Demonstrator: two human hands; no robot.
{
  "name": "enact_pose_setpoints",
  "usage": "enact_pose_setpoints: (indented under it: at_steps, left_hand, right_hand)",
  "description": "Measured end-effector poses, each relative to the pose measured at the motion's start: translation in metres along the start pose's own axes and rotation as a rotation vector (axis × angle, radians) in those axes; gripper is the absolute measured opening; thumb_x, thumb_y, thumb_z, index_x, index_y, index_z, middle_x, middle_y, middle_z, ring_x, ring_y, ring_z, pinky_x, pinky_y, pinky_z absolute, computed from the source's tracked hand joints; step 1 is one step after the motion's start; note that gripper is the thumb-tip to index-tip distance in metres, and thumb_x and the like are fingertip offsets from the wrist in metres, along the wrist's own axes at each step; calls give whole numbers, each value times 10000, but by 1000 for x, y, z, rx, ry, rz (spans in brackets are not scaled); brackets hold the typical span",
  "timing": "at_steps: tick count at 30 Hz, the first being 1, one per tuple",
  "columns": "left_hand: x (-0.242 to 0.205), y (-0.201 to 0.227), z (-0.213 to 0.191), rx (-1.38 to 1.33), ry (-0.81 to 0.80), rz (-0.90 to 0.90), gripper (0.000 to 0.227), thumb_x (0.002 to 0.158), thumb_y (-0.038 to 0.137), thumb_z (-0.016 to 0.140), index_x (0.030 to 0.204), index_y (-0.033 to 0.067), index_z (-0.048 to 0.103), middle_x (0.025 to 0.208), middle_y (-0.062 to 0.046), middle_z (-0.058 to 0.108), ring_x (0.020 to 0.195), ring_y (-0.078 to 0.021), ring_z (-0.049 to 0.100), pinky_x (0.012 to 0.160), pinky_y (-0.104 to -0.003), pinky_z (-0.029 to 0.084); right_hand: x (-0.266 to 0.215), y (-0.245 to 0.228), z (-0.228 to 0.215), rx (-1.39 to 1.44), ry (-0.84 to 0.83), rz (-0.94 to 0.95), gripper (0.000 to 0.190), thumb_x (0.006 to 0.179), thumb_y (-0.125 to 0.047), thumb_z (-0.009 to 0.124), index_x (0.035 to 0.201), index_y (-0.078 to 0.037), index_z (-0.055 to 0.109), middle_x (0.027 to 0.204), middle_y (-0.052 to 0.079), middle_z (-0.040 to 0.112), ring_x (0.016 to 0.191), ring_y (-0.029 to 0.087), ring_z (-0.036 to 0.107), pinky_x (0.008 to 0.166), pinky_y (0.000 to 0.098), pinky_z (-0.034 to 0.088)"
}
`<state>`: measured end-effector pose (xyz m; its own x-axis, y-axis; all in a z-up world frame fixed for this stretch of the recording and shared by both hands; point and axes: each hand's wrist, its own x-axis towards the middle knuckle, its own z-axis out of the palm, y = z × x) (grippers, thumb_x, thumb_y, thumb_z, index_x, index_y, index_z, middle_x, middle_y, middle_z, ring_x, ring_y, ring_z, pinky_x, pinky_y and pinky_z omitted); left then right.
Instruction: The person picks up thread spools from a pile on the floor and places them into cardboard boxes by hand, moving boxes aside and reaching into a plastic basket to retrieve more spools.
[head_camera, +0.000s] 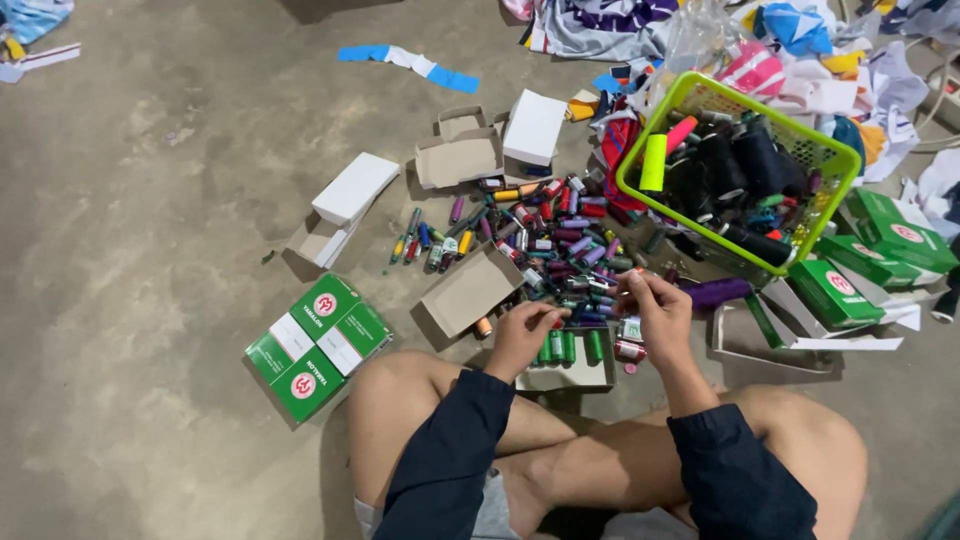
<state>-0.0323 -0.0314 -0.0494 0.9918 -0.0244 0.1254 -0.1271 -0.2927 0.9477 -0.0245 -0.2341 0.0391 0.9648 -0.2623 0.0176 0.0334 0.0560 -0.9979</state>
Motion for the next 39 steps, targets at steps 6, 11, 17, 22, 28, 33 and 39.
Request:
enact_pose_setpoints:
  at_steps: [6, 11, 17, 22, 28, 33, 39]
  left_hand:
    - [-1, 34, -9, -116, -19, -49, 94, 946, 192, 724, 971, 148, 802, 835, -42, 792, 786, -148, 745, 657, -260, 594]
    - [-1, 41, -15, -168, 75, 57, 66, 921, 136, 755, 928, 151, 819, 882, -23, 799, 820, -153, 756, 672, -225, 596]
    - [-15, 49, 2, -230, -239, 190, 50, 922, 120, 763, 919, 98, 808, 892, -82, 795, 883, -296, 760, 769, -366, 608]
    - [-22, 18, 20, -212, -385, 252, 52, 886, 121, 772, 908, 77, 787, 905, -136, 776, 924, -363, 737, 793, -435, 591]
    - [-16, 34, 11, -182, -369, 186, 114, 900, 136, 763, 1007, 140, 805, 904, -97, 787, 844, -291, 756, 741, -355, 606]
    - [-14, 43, 6, -301, -330, -34, 771, 874, 91, 759, 1561, 115, 411, 1072, -157, 746, 809, -215, 702, 777, -337, 599]
    - [-5, 28, -1, -185, -244, -115, 650, 908, 173, 738, 1510, 158, 496, 1053, -88, 766, 891, -229, 738, 813, -309, 607]
  right_hand:
    - [7, -17, -8, 44, 155, 6, 181, 1046, -79, 620, 962, 3, 759, 782, 159, 710, 602, 176, 665, 574, 300, 591]
    - [8, -2, -9, -203, 108, 58, 82, 937, -91, 743, 876, -64, 791, 717, 143, 712, 551, 147, 627, 482, 304, 527]
    - [-5, 20, 27, -129, -61, 509, 180, 891, -159, 766, 947, 8, 798, 678, 117, 637, 530, 152, 610, 493, 271, 567]
    - [0, 50, 21, -219, -162, 527, 149, 857, -120, 758, 917, 5, 812, 669, 154, 663, 543, 170, 616, 494, 293, 554]
    - [13, 33, 1, -341, -51, 295, 204, 813, -111, 806, 1016, -126, 828, 695, 107, 747, 547, 131, 660, 566, 264, 583]
    - [14, -1, -13, -411, 61, 128, 303, 868, -84, 789, 1164, -145, 783, 777, 80, 766, 661, 137, 708, 694, 281, 580]
    - [29, -18, -54, -674, 209, -153, 245, 945, -73, 797, 1189, -76, 771, 874, 113, 765, 815, 249, 747, 808, 365, 574]
